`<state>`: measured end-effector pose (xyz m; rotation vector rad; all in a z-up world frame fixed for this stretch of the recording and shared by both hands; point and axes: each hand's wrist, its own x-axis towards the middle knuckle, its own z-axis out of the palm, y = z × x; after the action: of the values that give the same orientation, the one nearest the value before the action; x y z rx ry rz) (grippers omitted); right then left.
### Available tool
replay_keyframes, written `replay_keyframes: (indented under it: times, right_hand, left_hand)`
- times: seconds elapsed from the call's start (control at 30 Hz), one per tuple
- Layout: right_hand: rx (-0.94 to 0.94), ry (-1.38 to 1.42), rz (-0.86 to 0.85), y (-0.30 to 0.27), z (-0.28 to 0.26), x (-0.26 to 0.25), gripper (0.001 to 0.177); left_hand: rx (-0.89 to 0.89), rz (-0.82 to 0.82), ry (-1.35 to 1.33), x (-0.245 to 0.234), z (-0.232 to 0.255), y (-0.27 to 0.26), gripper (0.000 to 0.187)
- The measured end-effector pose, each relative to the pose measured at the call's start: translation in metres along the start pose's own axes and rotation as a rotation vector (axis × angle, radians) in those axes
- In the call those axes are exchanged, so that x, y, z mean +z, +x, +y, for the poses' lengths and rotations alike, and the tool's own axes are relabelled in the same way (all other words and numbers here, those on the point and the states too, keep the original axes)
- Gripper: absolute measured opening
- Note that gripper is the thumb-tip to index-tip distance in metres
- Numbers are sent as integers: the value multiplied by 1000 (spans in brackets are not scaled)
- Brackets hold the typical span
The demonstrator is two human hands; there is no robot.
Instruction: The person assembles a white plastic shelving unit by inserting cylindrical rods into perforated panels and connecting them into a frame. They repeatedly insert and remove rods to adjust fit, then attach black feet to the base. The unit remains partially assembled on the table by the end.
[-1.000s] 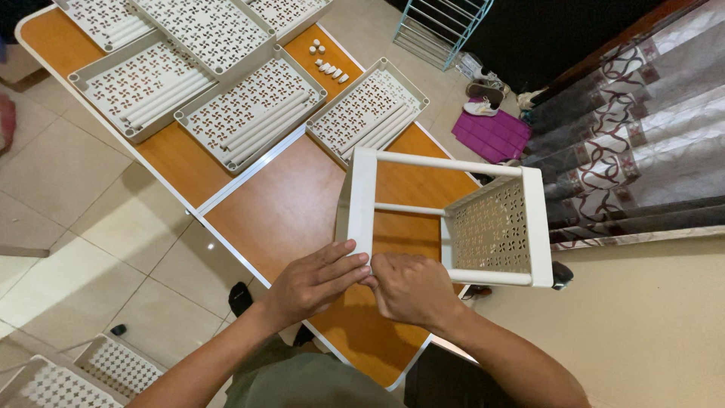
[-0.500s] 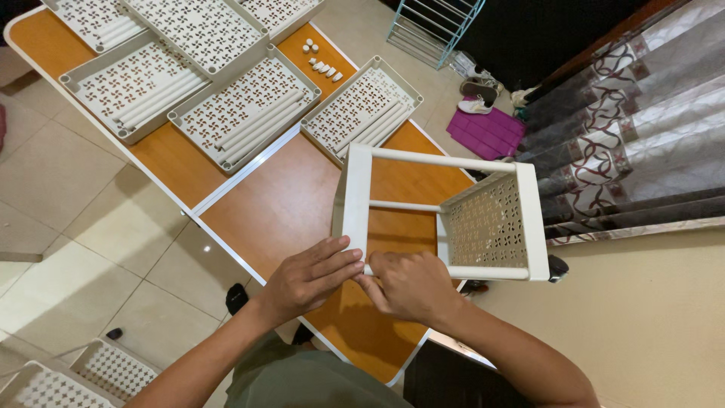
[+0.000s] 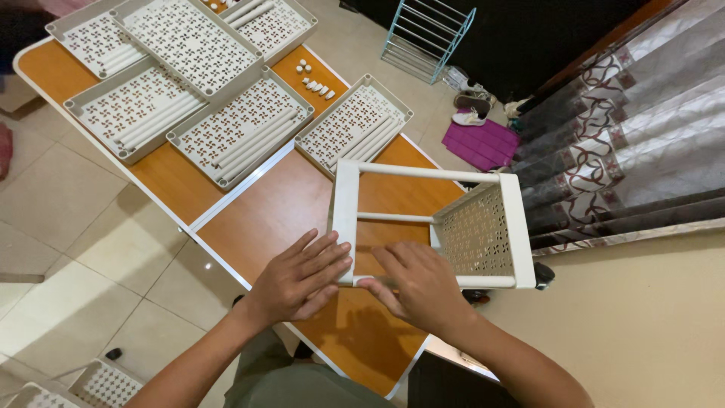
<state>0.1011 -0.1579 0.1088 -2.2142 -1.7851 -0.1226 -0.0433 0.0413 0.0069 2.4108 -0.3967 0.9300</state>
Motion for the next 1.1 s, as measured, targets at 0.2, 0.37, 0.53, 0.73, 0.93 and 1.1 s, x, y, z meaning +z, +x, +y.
replay_keyframes:
  times: [0.2,0.37,0.53,0.73,0.93,1.1]
  right_hand:
    - [-44,-39,34,12,16,-13,48]
    - [-55,-171,6,26,32,-12,56]
    - [-18,-207,-79,36,41,-5,63]
    - [27,-222,-139,40,46,-3,63]
    - [42,-161,-168,42,46,-3,55]
    - [30,-121,-154,43,47,-2,52]
  left_hand:
    - [65,-76,9,-12,-26,19,53]
    - [120,-123,28,-15,-51,37,54]
    - [179,-168,-44,-13,-70,51,54]
    - [263,-179,-135,-5,-80,63,48]
    - [418,-176,-228,-4,-81,68,50]
    - [485,-178,-312,-3,-80,72,52]
